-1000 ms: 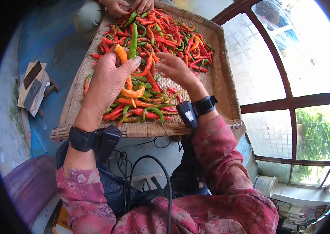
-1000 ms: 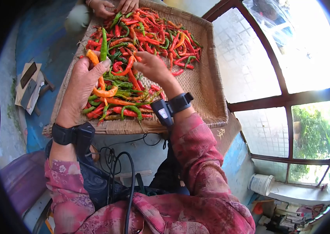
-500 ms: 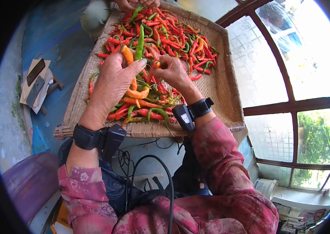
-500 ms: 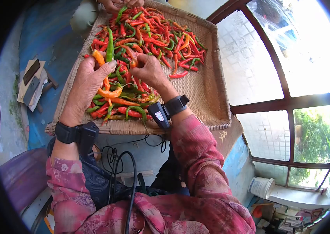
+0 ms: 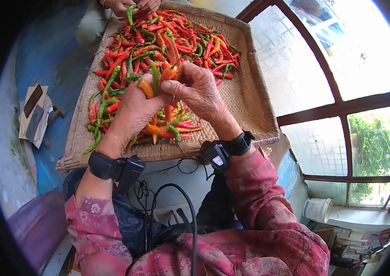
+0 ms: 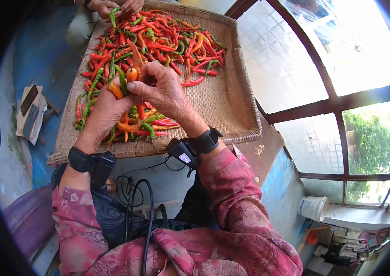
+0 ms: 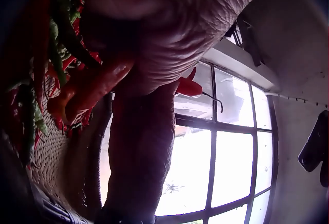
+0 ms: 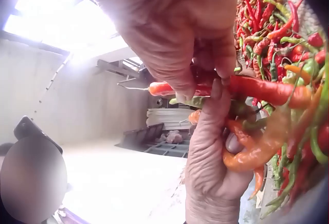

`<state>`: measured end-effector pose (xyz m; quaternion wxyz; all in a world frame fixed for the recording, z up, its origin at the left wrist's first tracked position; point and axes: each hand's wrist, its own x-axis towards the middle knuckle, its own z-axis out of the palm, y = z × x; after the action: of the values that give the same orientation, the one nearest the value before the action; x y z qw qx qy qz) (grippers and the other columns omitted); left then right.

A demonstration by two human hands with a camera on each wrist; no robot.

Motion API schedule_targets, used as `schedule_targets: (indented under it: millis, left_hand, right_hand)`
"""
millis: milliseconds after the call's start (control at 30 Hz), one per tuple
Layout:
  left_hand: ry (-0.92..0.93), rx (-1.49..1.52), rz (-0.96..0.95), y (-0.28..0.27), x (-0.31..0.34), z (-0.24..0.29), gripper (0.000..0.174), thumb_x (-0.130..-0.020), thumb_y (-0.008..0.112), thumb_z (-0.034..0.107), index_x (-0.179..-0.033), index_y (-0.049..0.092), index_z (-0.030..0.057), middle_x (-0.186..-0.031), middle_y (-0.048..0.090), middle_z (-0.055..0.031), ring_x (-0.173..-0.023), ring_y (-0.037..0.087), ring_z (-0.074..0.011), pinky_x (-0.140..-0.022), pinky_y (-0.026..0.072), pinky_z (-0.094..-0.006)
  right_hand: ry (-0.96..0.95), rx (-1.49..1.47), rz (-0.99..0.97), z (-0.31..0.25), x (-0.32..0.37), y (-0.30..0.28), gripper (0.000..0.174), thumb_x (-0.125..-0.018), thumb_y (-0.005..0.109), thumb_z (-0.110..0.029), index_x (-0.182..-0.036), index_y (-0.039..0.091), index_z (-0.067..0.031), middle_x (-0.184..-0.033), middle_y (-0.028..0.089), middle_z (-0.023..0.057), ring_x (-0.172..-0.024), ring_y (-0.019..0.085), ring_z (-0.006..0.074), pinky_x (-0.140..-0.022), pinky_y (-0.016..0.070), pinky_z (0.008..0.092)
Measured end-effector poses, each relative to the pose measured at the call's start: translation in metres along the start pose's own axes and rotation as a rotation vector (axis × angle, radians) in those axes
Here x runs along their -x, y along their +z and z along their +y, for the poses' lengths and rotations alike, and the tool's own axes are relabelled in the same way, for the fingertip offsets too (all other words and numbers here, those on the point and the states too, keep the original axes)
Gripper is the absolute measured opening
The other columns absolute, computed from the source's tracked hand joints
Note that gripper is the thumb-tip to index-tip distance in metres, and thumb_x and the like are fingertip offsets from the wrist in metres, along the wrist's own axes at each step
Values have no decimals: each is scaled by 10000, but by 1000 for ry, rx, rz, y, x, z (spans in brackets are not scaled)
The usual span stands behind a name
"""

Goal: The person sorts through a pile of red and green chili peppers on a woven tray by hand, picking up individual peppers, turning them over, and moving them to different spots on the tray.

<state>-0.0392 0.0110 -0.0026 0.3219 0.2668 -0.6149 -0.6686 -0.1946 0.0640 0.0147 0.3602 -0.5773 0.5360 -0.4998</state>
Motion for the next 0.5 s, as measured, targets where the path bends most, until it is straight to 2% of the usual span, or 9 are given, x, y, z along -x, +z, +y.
schedule_targets:
  millis: [133, 200, 267, 300, 333, 400, 433, 467, 500]
  left_hand:
    - [-64, 221, 23, 7, 1, 8, 185, -814, 627, 89, -986, 579, 41, -875, 621, -29, -777, 587, -96, -689, 474, -247]
    - [-71, 179, 7, 3, 3, 15, 173, -822, 620, 123, -966, 579, 37, -872, 603, -24, -749, 584, -91, -644, 469, -233]
    - [-181, 173, 67, -4, 5, 15, 208, -825, 627, 184, -959, 583, 31, -871, 595, -20, -704, 571, -89, -611, 462, -230]
    - [-179, 170, 92, -7, 6, 16, 263, -829, 630, 240, -977, 598, 25, -851, 623, -27, -627, 535, -65, -549, 424, -204]
    - [-179, 168, 90, -9, 5, 16, 263, -829, 630, 240, -977, 598, 25, -851, 623, -27, -627, 535, -65, -549, 424, -204]
    - [-155, 156, 155, -13, 1, 14, 260, -846, 616, 218, -1026, 593, 32, -826, 639, -45, -530, 452, -15, -475, 351, -158]
    - [-144, 150, 190, -15, 0, 14, 261, -855, 610, 207, -1050, 591, 36, -813, 647, -54, -482, 411, 10, -438, 315, -135]
    - [-144, 148, 192, -16, 0, 14, 261, -855, 610, 207, -1050, 591, 36, -813, 647, -54, -482, 411, 10, -438, 315, -135]
    - [-144, 186, 182, -17, 0, 13, 259, -855, 611, 202, -1051, 590, 35, -812, 645, -55, -483, 411, 11, -439, 314, -132]
  right_hand:
    - [56, -177, -8, -8, 1, -4, 253, -857, 653, -232, -943, 589, -2, -732, 575, 4, -637, 537, 55, -568, 468, 203]
    - [75, -258, -20, -5, 1, -10, 216, -914, 567, -238, -941, 580, -24, -802, 625, 46, -627, 566, 63, -580, 483, 203]
    - [79, -268, -11, -7, 2, -15, 235, -926, 543, -265, -930, 573, -31, -794, 622, 51, -616, 564, 69, -569, 477, 202]
    - [161, -276, -11, -4, 1, -19, 238, -931, 532, -270, -925, 571, -35, -792, 621, 50, -623, 561, 68, -571, 475, 201]
    - [243, -284, -10, -1, 0, -23, 242, -936, 522, -275, -919, 570, -39, -791, 620, 48, -630, 559, 66, -573, 473, 201]
    - [274, -192, -42, 2, -2, -30, 256, -937, 512, -282, -886, 576, -39, -763, 620, 43, -636, 553, 65, -570, 473, 211]
    - [316, -30, -133, 1, -2, -34, 259, -928, 511, -266, -847, 582, -31, -730, 615, 31, -618, 549, 67, -548, 472, 210]
    - [355, 133, -223, 0, -2, -37, 265, -918, 509, -251, -808, 587, -23, -697, 610, 18, -599, 545, 69, -525, 471, 210]
    - [348, 186, -202, -2, -2, -41, 283, -907, 533, -269, -777, 592, -25, -669, 608, 11, -606, 544, 64, -541, 468, 208]
